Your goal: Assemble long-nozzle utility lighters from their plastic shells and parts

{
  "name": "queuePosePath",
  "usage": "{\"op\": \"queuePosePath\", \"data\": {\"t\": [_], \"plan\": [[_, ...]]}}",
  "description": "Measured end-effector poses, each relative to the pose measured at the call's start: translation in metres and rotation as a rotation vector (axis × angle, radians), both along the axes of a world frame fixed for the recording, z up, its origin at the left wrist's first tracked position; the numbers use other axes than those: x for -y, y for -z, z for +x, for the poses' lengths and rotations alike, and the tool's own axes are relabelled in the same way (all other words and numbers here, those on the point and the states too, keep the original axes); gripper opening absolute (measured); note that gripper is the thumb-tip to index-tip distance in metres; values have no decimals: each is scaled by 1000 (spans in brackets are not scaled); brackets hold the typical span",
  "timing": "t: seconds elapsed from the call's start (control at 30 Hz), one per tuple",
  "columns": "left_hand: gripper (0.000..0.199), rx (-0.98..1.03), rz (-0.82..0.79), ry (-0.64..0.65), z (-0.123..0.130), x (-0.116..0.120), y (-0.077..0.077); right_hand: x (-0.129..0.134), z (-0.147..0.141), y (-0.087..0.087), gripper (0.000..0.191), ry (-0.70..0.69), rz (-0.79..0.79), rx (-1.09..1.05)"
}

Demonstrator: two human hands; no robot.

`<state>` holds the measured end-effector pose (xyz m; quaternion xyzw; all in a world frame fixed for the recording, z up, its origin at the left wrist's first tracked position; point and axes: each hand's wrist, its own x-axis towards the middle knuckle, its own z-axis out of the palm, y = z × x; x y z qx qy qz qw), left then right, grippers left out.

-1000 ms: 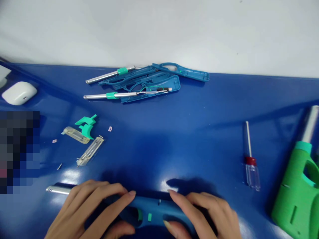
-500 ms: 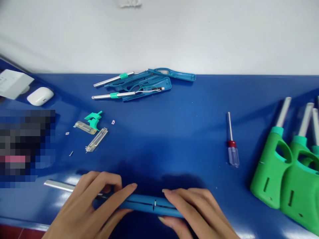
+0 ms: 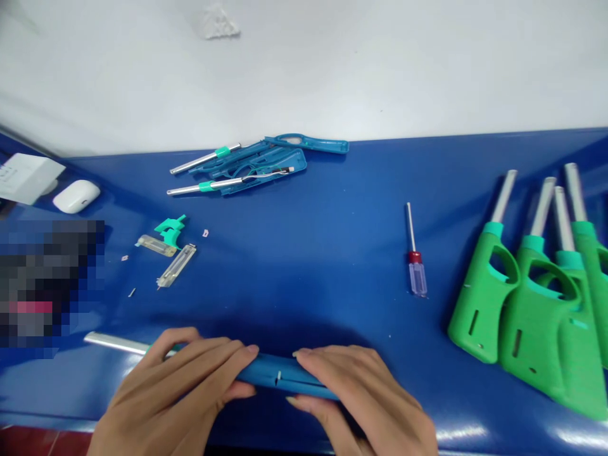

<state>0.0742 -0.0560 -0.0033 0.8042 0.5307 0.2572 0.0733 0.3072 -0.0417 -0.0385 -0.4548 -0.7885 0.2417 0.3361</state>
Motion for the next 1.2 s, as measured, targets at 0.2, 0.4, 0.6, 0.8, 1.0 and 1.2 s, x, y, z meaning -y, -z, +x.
{"op": "queuePosePath", "data": {"t": [0.2, 0.4, 0.6, 0.8, 1.0, 1.2], "plan": [[23, 2, 43, 20, 0, -1, 1, -6, -4, -2, 14, -8, -36, -94], [24, -15, 41, 60, -2, -6, 0, -7, -1, -2, 11, -29, -35, -124], [35, 16, -4, 48, -4, 2, 4, -5, 0, -2, 15, -51, -55, -121], [36, 1, -13, 63, -5, 1, 4, -5, -2, -2, 17, 8, -83, -151], [23, -39, -9, 92, -3, -5, 1, -4, -1, 0, 17, 5, -107, -160], [29, -97, -80, 137, -5, 2, 4, -1, 2, 0, 15, 3, -94, -146]]}}
